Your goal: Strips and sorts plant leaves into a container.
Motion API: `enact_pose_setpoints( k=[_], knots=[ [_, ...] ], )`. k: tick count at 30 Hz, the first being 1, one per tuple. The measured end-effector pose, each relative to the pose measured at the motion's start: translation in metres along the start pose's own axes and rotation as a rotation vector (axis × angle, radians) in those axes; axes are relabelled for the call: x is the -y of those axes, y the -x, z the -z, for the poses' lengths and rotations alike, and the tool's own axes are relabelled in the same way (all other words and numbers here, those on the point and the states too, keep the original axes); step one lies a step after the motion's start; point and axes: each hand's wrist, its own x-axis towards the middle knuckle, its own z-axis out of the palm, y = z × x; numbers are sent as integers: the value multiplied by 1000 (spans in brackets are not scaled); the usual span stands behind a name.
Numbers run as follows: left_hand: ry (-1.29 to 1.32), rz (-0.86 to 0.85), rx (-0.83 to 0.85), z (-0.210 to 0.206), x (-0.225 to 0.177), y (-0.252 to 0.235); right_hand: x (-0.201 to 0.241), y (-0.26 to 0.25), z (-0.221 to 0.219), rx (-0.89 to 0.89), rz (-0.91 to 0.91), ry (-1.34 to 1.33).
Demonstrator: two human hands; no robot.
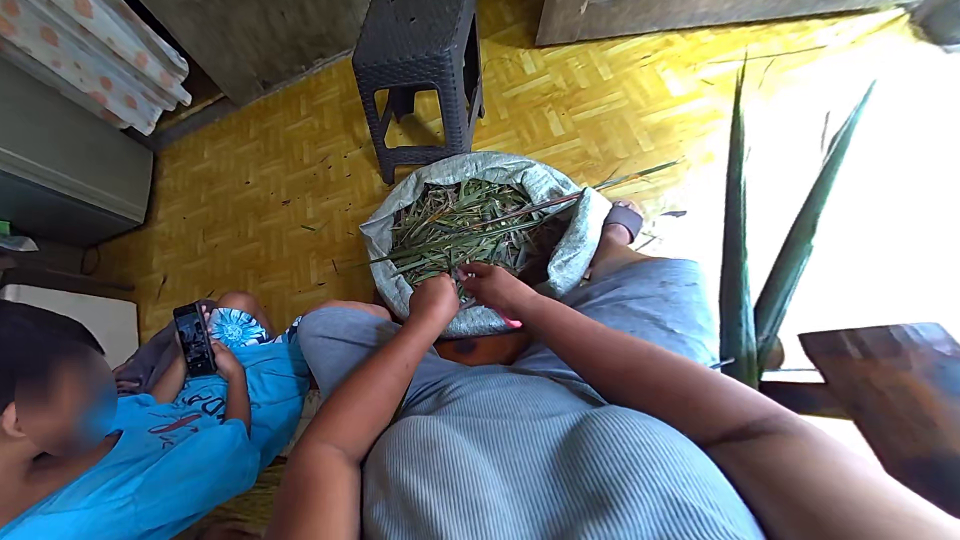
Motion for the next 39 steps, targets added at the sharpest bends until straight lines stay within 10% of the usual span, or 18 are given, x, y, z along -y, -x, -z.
enact_pose_setpoints(
  k=[5, 39],
  knots=[
    [121, 1, 52, -5, 11, -2, -8, -4, -2, 70, -146, -529],
    [338, 183, 246, 2, 72, 51, -22, -56, 9, -109, -199, -482]
  ],
)
